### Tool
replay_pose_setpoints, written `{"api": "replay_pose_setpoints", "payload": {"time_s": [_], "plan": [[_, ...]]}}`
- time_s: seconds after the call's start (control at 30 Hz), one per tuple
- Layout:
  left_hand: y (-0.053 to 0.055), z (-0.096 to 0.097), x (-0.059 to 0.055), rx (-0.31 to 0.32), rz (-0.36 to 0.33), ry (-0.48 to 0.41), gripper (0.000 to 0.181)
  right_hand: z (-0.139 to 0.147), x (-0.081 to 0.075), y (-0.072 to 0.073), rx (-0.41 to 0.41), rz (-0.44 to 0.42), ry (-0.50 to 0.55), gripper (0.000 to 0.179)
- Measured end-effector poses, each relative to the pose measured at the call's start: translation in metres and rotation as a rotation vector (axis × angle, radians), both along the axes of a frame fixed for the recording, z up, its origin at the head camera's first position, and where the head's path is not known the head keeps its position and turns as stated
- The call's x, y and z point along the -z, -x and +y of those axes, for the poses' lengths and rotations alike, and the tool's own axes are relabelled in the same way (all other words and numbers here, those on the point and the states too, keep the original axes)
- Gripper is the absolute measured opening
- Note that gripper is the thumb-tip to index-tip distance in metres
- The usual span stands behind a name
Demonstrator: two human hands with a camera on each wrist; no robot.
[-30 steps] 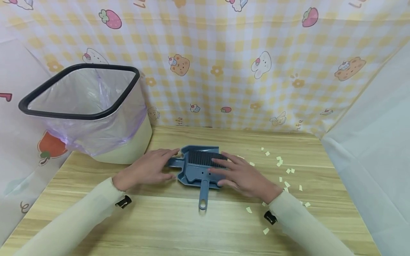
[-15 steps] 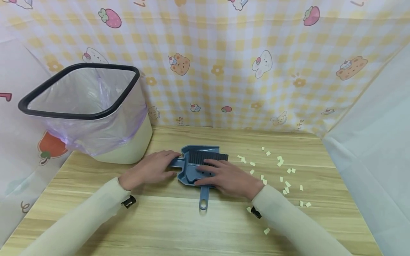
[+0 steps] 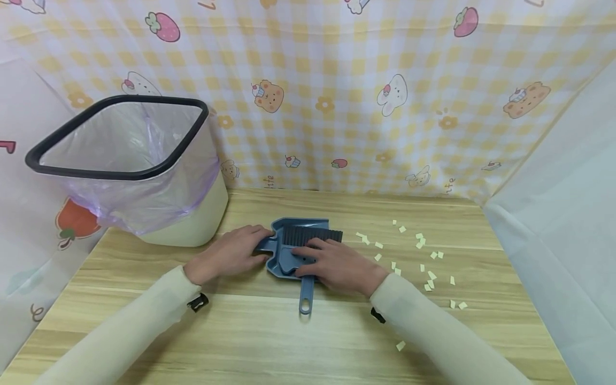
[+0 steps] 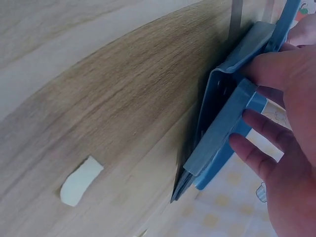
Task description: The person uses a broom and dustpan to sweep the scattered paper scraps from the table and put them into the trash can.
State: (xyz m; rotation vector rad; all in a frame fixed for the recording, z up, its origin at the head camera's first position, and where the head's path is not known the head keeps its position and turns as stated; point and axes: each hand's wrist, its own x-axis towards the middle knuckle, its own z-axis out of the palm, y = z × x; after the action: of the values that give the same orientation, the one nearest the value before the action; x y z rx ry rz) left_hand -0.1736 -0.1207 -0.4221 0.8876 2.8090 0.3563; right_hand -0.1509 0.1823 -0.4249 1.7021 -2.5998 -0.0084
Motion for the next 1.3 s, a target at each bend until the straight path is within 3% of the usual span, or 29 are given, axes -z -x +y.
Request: {"api": "replay_pose_setpoints", "payload": {"time_s": [0.4, 0.73, 1.03, 1.3], "plan": [[0.000, 0.003, 0.000, -0.001, 0.008, -0.012, 0.055, -0.006, -0.008, -0.005, 0.027, 0.077, -0.092, 0.044], [0.002, 0.003, 0.002, 0.017, 0.040, -0.007, 0.052, 0.001, -0.020, -0.003, 0.006, 0.174, -0.011, 0.037], [0.004, 0.002, 0.005, 0.028, 0.068, -0.024, 0.051, 0.019, -0.034, 0.000, 0.019, 0.191, 0.139, 0.043], [0.004, 0.003, 0.006, 0.013, 0.069, -0.044, 0.051, 0.048, -0.051, 0.003, 0.068, 0.084, 0.371, 0.048]]}}
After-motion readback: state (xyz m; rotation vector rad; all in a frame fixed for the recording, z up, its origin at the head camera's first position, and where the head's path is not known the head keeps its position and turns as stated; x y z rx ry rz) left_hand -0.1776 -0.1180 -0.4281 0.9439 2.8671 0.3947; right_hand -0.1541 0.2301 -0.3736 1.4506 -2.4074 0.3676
